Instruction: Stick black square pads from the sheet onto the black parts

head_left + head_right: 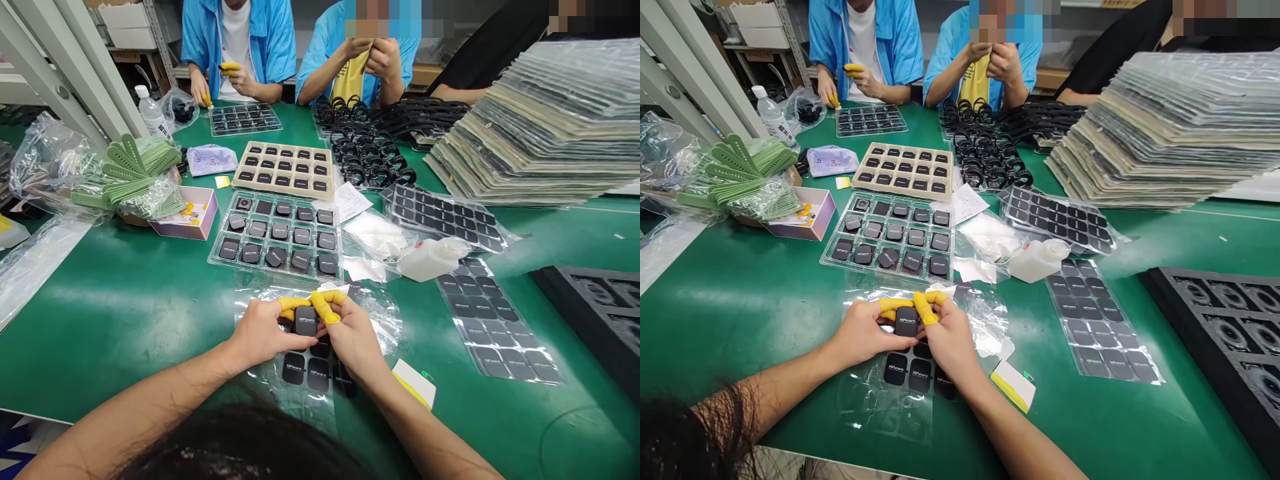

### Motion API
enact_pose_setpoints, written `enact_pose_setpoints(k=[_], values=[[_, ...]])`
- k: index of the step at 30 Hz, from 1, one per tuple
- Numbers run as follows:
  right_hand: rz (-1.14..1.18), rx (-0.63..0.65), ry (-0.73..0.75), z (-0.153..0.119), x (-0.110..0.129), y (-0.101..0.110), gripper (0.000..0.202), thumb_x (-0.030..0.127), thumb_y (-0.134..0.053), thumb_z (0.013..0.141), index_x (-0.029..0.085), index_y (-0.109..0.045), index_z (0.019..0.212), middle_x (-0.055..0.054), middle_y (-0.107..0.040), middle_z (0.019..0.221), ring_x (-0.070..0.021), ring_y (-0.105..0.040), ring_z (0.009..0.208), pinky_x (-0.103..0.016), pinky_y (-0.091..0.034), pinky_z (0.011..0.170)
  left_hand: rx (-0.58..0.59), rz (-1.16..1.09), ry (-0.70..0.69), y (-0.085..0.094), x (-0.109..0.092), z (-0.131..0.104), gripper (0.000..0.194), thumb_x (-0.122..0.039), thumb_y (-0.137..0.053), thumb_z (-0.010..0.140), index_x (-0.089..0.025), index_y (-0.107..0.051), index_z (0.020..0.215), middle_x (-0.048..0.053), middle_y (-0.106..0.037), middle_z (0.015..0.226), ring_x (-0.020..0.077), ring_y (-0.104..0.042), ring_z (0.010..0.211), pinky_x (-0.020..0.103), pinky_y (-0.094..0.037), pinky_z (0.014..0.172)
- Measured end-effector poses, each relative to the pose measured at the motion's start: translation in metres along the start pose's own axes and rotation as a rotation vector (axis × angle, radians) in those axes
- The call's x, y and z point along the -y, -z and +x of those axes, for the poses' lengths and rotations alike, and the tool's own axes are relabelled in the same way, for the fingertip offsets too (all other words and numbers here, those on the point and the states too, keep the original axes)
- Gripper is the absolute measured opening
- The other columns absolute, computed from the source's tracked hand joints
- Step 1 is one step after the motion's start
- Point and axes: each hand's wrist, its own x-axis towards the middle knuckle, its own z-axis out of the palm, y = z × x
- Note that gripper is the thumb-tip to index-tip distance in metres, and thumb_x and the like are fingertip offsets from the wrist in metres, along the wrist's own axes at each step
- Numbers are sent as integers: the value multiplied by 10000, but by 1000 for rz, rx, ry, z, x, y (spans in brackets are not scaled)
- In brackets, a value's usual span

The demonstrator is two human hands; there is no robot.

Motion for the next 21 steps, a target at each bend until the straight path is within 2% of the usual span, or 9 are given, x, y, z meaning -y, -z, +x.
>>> enact_pose_setpoints(k=[2, 4, 8, 10, 12, 14, 16, 18, 21], values=[[-5, 34, 30, 1, -1, 1, 523, 584, -1112, 620, 290, -828, 946, 30, -755, 791, -183, -653, 590, -324, -553, 554, 58, -87, 37, 1, 0, 0, 514, -319, -1031, 762, -256, -963, 1267, 3, -980, 1064, 263, -941, 945, 329, -774, 941], [-21, 58, 54, 2, -1, 2, 615, 517, -1152, 559, 304, -842, 1045, 49, -747, 797, -171, -648, 579, -307, -538, 543, 81, -76, 55, 1, 1, 1, 472, -327, -1024, 760, -253, -970, 1223, -3, -966, 990, 254, -916, 888, 325, -760, 892], [-48, 23, 54, 4, -4, 4, 551, 625, -1079, 667, 329, -846, 1069, 51, -735, 747, -203, -660, 545, -343, -561, 520, 99, -43, 44, 1, 3, 3, 446, -341, -1029, 763, -280, -977, 1201, -14, -952, 935, 251, -903, 859, 318, -731, 862], [-73, 52, 64, 2, -4, 7, 591, 543, -1136, 561, 347, -881, 1056, 39, -768, 788, -210, -674, 572, -352, -577, 535, 117, -35, 31, 0, 6, 5, 456, -352, -1036, 750, -288, -979, 1198, 2, -958, 943, 278, -916, 874, 362, -742, 924], [-82, 50, 81, 0, -2, 13, 610, 467, -1169, 460, 351, -914, 1002, 11, -794, 817, -226, -692, 610, -359, -584, 535, 147, -67, 35, -3, 10, 7, 553, -391, -1069, 714, -297, -972, 1250, 30, -976, 1007, 321, -936, 931, 416, -753, 996], [-94, -37, 127, 6, 5, 19, 505, 525, -1147, 520, 339, -920, 931, -27, -815, 833, -243, -699, 625, -381, -605, 541, 175, -174, 77, -6, 16, 9, 745, -447, -1121, 656, -306, -940, 1365, 67, -987, 1128, 364, -951, 1057, 439, -761, 1044], [-153, -146, 213, 27, 19, 21, 449, 603, -1092, 607, 319, -908, 902, -58, -834, 868, -259, -712, 661, -406, -636, 571, 186, -228, 125, -10, 21, 10, 742, -422, -1087, 703, -329, -916, 1419, 81, -986, 1166, 376, -953, 1118, 460, -761, 1095], [-270, -191, 303, 64, 40, 12, 472, 653, -1037, 650, 295, -887, 918, -80, -846, 913, -276, -735, 731, -416, -657, 612, 186, -182, 110, -13, 25, 12, 595, -360, -981, 802, -360, -925, 1395, 78, -983, 1191, 390, -945, 1171, 506, -735, 1174], [-435, -150, 387, 140, 75, -24, 506, 717, -938, 725, 267, -829, 930, -81, -833, 902, -282, -752, 790, -391, -633, 628, 211, -136, 76, -15, 27, 13, 564, -301, -905, 823, -418, -935, 1374, 69, -970, 1274, 396, -929, 1235, 508, -725, 1191]])
